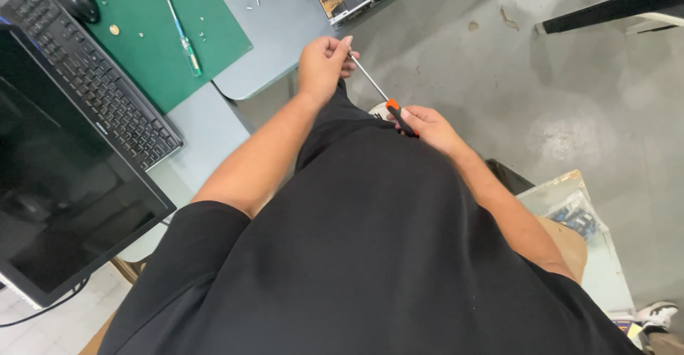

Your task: Removing screws from a power supply unit casing and inspecting internal components.

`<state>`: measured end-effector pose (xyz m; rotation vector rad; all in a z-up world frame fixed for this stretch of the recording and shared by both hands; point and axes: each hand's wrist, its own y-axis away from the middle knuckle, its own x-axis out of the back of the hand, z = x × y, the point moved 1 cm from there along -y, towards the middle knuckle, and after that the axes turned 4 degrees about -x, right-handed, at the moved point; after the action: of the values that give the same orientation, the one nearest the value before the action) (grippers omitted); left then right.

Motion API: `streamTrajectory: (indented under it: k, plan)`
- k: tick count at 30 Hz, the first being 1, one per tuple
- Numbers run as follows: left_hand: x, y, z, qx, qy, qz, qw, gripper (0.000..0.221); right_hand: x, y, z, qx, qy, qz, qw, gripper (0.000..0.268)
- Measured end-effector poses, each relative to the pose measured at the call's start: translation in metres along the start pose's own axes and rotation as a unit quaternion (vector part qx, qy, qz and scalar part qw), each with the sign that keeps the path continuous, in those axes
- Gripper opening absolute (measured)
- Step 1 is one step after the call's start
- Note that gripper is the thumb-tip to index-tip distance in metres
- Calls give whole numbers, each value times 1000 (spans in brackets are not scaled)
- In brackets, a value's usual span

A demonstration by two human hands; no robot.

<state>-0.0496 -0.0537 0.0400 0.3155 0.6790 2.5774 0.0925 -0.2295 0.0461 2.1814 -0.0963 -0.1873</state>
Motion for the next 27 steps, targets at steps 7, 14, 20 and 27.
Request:
streamTrajectory:
  k: [7, 14, 20, 27]
  plan:
    - [-17, 2, -17, 4, 41, 59, 997, 28, 2, -27, 25, 36, 20, -15, 999, 31]
    - [4, -34, -54, -115, -105, 132, 979, 17, 4, -42, 27, 33, 55, 46, 997, 34]
    - [28, -74, -32, -190, -330, -103, 919, 57, 7, -72, 49, 15, 91, 77, 993, 31]
    - [27, -103, -42, -195, -440, -162, 861, 33, 2, -50, 15, -32, 23, 61, 997, 32]
